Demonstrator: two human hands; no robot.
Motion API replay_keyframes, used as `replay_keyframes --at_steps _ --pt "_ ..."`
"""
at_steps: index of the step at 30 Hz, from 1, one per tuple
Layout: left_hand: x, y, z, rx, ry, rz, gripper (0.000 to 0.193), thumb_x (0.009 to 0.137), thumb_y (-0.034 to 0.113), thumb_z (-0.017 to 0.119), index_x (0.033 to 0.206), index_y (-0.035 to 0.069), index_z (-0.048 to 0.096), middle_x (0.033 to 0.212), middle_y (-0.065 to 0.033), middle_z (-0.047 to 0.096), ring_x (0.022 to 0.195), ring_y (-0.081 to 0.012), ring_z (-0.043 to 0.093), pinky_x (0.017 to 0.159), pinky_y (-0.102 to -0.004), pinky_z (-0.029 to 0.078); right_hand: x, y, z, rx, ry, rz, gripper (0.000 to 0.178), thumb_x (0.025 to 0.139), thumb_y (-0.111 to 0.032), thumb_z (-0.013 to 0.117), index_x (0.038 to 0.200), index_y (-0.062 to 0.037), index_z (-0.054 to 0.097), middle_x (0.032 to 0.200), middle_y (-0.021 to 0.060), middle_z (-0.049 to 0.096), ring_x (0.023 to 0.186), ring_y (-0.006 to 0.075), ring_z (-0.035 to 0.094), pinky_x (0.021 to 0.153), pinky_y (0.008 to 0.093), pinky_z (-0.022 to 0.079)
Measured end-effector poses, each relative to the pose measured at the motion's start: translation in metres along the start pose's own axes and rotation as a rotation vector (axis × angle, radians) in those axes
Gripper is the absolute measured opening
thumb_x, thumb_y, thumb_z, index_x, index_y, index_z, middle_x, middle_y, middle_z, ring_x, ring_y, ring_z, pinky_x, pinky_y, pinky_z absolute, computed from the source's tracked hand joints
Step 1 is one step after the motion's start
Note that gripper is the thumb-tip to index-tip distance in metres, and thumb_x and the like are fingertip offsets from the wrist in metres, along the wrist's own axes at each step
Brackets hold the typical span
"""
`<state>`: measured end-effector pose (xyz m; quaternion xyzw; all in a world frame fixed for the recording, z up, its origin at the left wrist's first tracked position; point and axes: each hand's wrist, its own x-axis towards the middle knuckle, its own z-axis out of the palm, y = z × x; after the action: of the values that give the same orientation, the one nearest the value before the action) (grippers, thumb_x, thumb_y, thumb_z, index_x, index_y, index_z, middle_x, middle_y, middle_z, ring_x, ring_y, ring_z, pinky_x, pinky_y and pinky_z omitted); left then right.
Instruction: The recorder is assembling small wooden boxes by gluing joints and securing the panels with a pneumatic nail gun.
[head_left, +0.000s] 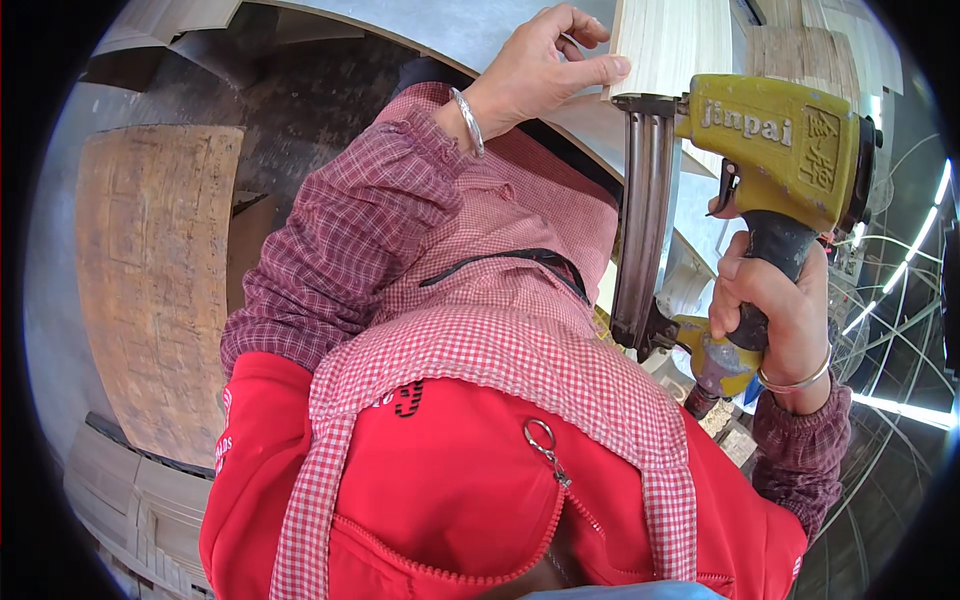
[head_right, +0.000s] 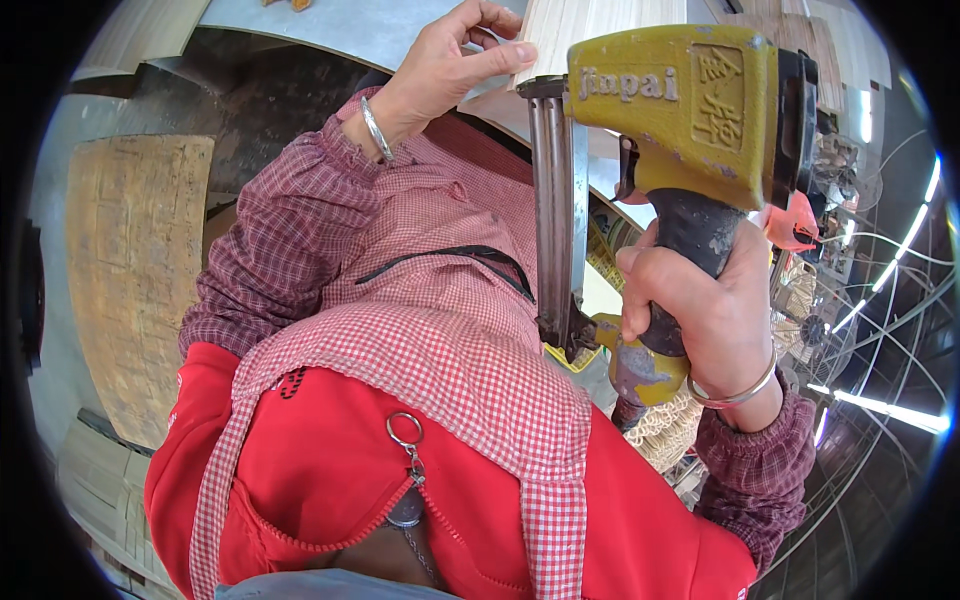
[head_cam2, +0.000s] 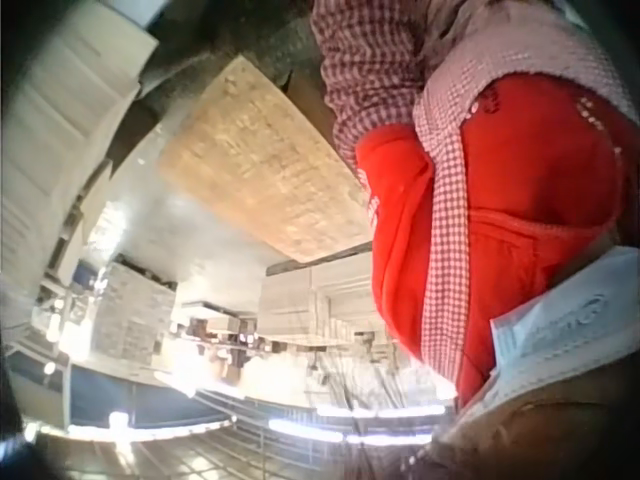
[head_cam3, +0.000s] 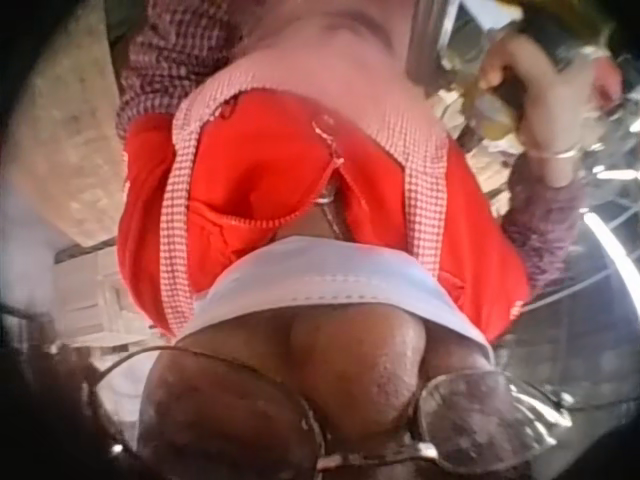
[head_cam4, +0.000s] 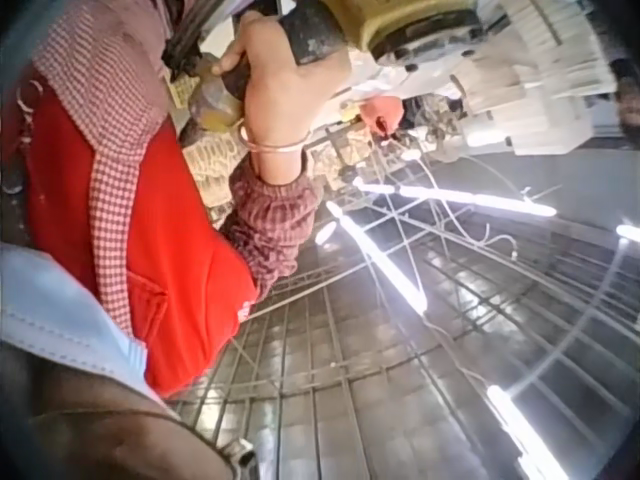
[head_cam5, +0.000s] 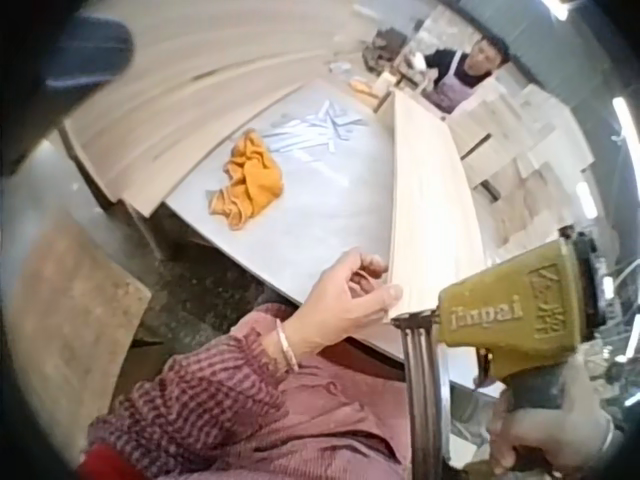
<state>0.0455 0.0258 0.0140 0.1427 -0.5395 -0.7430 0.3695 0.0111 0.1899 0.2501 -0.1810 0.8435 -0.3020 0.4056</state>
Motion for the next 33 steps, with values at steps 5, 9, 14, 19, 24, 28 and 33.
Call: replay_keyframes --at_steps 5,9,14,19,24,28,33 --pt "-0.002 0.003 0.003 0.016 0.009 -0.024 0.031 0.082 0.016 0.069 0.103 0.000 0.052 0.075 0.0002 0.048 0.062 -0.0070 0.042 0.057 -0.0179 0.038 -0.002 -0.001 0.002 -0.056 0.030 -0.038 0.010 0.072 -0.002 0.061 0.080 0.0027 0.057 0.054 0.0063 0.054 0.040 0.0132 0.049 0.044 0.0218 0.040" --pt "-0.001 0.003 0.002 0.066 0.009 -0.021 0.032 0.083 0.017 0.069 0.104 0.001 0.052 0.077 -0.0009 0.048 0.064 -0.0074 0.043 0.057 -0.0185 0.038 -0.005 0.004 -0.003 -0.041 0.048 -0.058 0.010 0.072 -0.003 0.061 0.080 0.0024 0.057 0.053 0.0062 0.054 0.040 0.0132 0.049 0.044 0.0217 0.040" --pt "-0.010 0.009 -0.012 0.177 0.040 -0.034 0.031 0.083 0.016 0.070 0.107 0.002 0.056 0.083 -0.0024 0.054 0.069 -0.0083 0.048 0.063 -0.0196 0.043 -0.006 0.027 -0.023 0.063 0.065 -0.120 0.010 0.072 -0.003 0.062 0.080 0.0021 0.057 0.053 0.0056 0.054 0.039 0.0131 0.048 0.043 0.0215 0.040" --pt "-0.028 0.031 -0.033 0.246 -0.013 -0.105 0.030 0.088 0.020 0.064 0.109 0.001 0.059 0.093 -0.0046 0.058 0.081 -0.0103 0.051 0.073 -0.0205 0.045 0.001 0.089 -0.073 0.029 0.297 -0.189 0.012 0.074 -0.006 0.063 0.081 0.0020 0.057 0.052 0.0043 0.053 0.038 0.0116 0.046 0.043 0.0206 0.039" --pt "-0.013 0.047 -0.063 0.202 0.133 -0.298 0.024 0.093 0.024 0.056 0.104 0.003 0.061 0.092 -0.0030 0.058 0.077 -0.0103 0.051 0.069 -0.0207 0.044 0.040 0.226 -0.141 -0.343 0.604 -0.190 0.026 0.073 -0.006 0.060 0.098 0.0006 0.059 0.066 0.0135 0.062 0.052 0.0271 0.058 0.052 0.0335 0.047" --pt "0.029 0.073 -0.040 0.781 0.078 -0.011 0.028 0.089 0.029 0.057 0.091 0.002 0.062 0.071 -0.0027 0.059 0.063 -0.0144 0.052 0.063 -0.0257 0.046 0.084 0.308 -0.182 -0.681 0.773 -0.144 0.038 0.074 -0.006 0.059 0.111 -0.0019 0.057 0.077 0.0181 0.066 0.064 0.0354 0.063 0.059 0.0410 0.050" --pt "0.087 0.085 0.057 1.427 -0.161 0.074 0.042 0.090 0.043 0.050 0.089 0.004 0.065 0.073 -0.0091 0.065 0.064 -0.0284 0.060 0.063 -0.0353 0.048 0.130 0.365 -0.212 -0.867 0.772 0.098 0.049 0.076 -0.010 0.061 0.124 -0.0051 0.049 0.088 0.0211 0.067 0.077 0.0409 0.065 0.068 0.0466 0.051"
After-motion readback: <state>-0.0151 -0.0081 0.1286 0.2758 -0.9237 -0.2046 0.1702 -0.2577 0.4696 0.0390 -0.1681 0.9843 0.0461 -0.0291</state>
